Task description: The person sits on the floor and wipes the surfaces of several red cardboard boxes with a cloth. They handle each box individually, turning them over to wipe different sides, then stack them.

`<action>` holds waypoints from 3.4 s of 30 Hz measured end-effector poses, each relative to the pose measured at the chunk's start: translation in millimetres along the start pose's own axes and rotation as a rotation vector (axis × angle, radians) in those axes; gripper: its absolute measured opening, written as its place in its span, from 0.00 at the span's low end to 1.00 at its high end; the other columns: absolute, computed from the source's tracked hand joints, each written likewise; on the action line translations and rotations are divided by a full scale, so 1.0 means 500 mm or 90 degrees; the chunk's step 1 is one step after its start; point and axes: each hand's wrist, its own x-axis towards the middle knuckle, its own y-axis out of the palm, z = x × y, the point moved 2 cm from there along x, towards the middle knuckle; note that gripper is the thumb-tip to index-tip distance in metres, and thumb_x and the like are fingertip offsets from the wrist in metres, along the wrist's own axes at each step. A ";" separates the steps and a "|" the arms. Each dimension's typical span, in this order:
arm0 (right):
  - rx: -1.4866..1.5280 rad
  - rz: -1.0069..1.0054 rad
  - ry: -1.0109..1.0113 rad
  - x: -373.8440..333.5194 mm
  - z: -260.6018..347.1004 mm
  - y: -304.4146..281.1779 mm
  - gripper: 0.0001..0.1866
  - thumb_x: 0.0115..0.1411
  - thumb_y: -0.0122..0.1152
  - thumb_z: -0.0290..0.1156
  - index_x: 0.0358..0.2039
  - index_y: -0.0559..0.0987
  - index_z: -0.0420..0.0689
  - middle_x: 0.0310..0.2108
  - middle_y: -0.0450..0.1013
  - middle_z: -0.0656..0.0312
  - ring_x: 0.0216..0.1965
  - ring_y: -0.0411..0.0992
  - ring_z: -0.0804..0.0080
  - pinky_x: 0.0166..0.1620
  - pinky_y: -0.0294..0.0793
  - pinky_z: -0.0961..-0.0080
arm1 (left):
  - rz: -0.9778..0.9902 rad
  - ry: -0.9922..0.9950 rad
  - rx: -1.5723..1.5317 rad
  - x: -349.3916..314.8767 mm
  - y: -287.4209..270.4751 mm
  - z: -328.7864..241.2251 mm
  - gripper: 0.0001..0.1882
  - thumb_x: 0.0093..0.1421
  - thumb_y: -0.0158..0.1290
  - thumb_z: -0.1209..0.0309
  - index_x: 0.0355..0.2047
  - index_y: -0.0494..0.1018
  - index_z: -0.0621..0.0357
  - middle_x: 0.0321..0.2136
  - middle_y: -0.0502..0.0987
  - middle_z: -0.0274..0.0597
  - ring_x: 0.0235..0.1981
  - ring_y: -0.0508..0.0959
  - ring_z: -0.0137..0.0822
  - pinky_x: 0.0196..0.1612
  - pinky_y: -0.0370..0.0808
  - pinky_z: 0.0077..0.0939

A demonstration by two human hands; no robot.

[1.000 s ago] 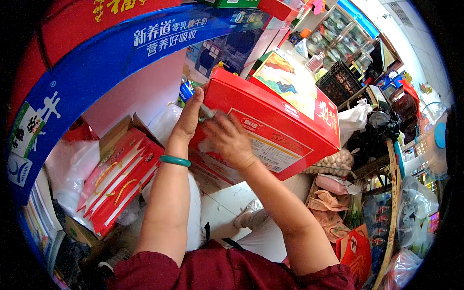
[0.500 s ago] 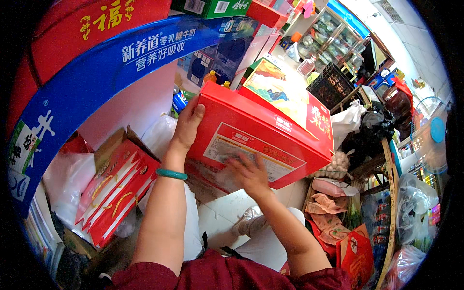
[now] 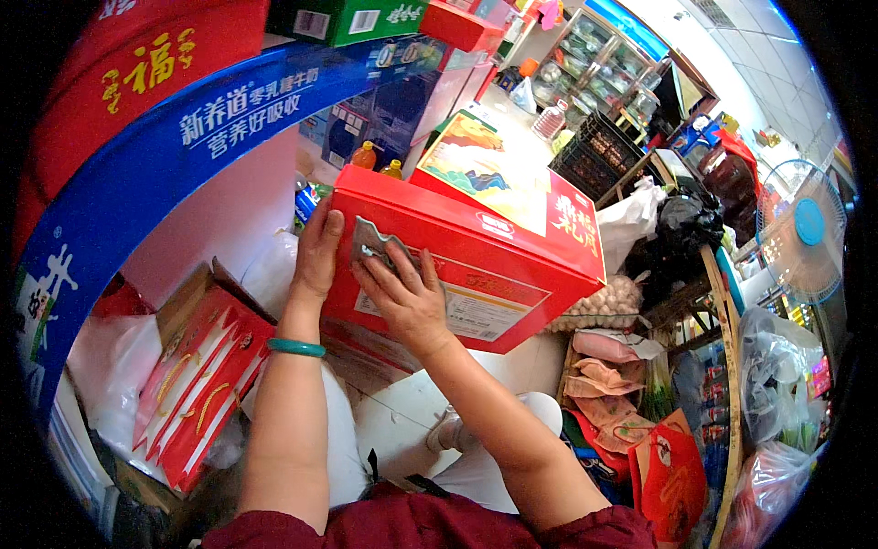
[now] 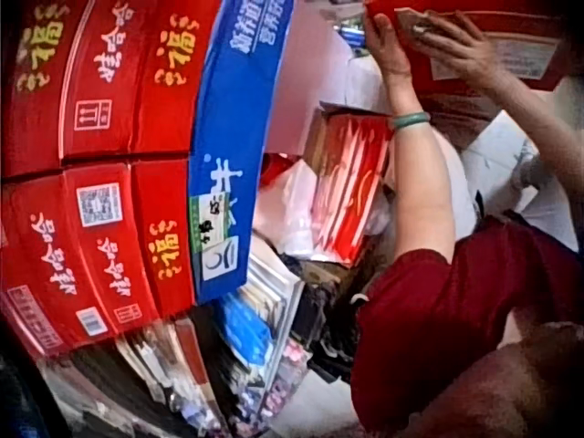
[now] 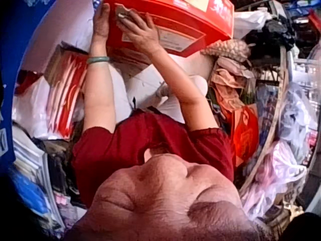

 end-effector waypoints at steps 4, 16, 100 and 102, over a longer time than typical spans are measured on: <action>-0.080 -0.058 0.032 -0.032 -0.044 -0.025 0.23 0.54 0.51 0.33 0.52 0.74 0.59 0.58 0.64 0.71 0.63 0.57 0.68 0.66 0.42 0.52 | -0.027 -0.013 0.004 -0.002 -0.010 0.021 0.33 0.62 0.43 0.45 0.56 0.64 0.60 0.50 0.70 0.42 0.52 0.67 0.34 0.56 0.61 0.29; -0.096 -0.282 0.389 -0.274 -0.214 -0.121 0.27 0.53 0.51 0.20 0.56 0.68 0.44 0.59 0.62 0.51 0.63 0.54 0.49 0.64 0.49 0.52 | -0.015 -0.028 -0.017 -0.006 -0.002 0.016 0.33 0.63 0.41 0.44 0.58 0.63 0.57 0.53 0.69 0.42 0.54 0.66 0.35 0.59 0.59 0.29; -0.031 -0.123 0.346 -0.247 -0.075 0.000 0.29 0.48 0.55 0.19 0.54 0.71 0.47 0.60 0.59 0.47 0.62 0.54 0.44 0.63 0.51 0.52 | -0.035 -0.007 -0.054 -0.008 -0.004 0.022 0.28 0.64 0.44 0.50 0.55 0.66 0.58 0.49 0.72 0.40 0.50 0.69 0.30 0.55 0.63 0.26; -0.057 -0.147 0.322 -0.270 -0.098 0.001 0.24 0.50 0.57 0.22 0.50 0.75 0.50 0.57 0.63 0.51 0.61 0.57 0.46 0.62 0.53 0.51 | -0.061 0.000 -0.003 -0.012 -0.004 0.014 0.29 0.63 0.44 0.49 0.54 0.67 0.58 0.49 0.71 0.40 0.50 0.68 0.31 0.55 0.62 0.26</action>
